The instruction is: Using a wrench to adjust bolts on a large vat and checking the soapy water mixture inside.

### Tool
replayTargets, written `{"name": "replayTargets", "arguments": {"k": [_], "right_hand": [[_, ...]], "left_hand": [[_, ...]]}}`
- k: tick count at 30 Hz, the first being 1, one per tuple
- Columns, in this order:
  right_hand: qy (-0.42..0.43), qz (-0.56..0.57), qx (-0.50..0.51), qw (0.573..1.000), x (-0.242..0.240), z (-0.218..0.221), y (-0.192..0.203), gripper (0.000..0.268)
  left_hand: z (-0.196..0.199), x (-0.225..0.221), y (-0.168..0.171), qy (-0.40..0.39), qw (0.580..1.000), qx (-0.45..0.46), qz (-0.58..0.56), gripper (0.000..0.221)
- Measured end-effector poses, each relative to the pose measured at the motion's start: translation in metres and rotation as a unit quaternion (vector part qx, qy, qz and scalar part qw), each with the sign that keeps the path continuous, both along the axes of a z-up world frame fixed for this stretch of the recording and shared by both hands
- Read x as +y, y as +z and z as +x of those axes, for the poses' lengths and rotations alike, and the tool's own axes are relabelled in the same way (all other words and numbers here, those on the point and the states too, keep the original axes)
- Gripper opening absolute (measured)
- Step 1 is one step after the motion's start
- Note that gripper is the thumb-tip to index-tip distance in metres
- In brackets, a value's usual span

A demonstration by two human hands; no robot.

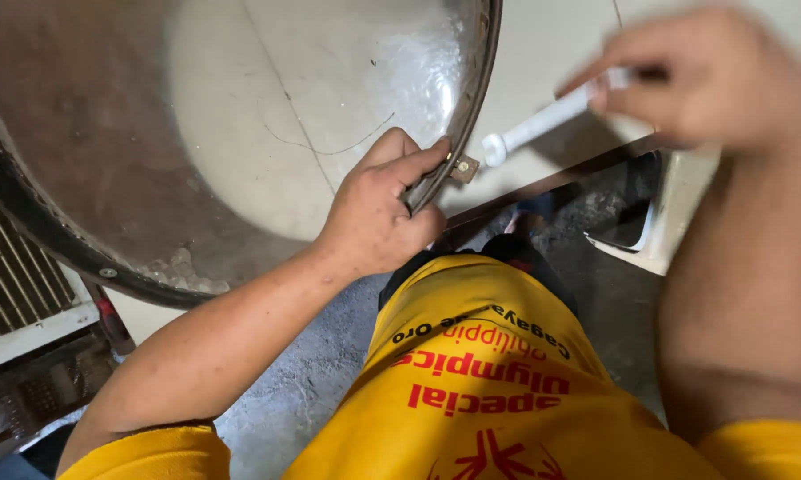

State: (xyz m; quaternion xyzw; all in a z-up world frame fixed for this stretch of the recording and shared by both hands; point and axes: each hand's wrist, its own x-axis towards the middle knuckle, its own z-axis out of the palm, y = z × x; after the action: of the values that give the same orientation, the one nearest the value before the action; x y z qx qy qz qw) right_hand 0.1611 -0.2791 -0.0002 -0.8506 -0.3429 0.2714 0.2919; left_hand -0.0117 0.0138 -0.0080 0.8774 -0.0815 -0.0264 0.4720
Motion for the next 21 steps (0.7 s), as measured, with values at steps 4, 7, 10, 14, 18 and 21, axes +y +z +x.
{"name": "replayTargets", "arguments": {"k": [4,7,10,14,18,21], "right_hand": [[-0.227,-0.062,0.092,0.968,0.014,-0.105,0.001,0.024],[-0.212,0.159,-0.129,0.956,0.023,-0.164,-0.035,0.013],[-0.301,0.132,-0.063,0.942,0.050,-0.197,-0.025,0.022],[-0.389,0.126,-0.048,0.911,0.071,-0.217,-0.020,0.026],[-0.444,0.105,0.096,0.885,0.091,-0.231,-0.023,0.038],[-0.444,0.295,0.251,0.808,0.104,-0.236,-0.030,0.027]], "left_hand": [[-0.001,0.001,0.000,0.004,1.000,0.021,-0.010,0.060],[-0.002,0.004,-0.003,-0.004,1.000,0.018,-0.019,0.062],[-0.002,0.005,-0.002,-0.022,0.999,0.036,0.000,0.063],[-0.002,0.005,-0.001,-0.015,0.998,0.058,0.002,0.061],[-0.002,0.002,0.009,0.008,0.993,0.116,0.008,0.066],[-0.004,0.003,0.001,0.004,0.997,0.079,-0.009,0.063]]}}
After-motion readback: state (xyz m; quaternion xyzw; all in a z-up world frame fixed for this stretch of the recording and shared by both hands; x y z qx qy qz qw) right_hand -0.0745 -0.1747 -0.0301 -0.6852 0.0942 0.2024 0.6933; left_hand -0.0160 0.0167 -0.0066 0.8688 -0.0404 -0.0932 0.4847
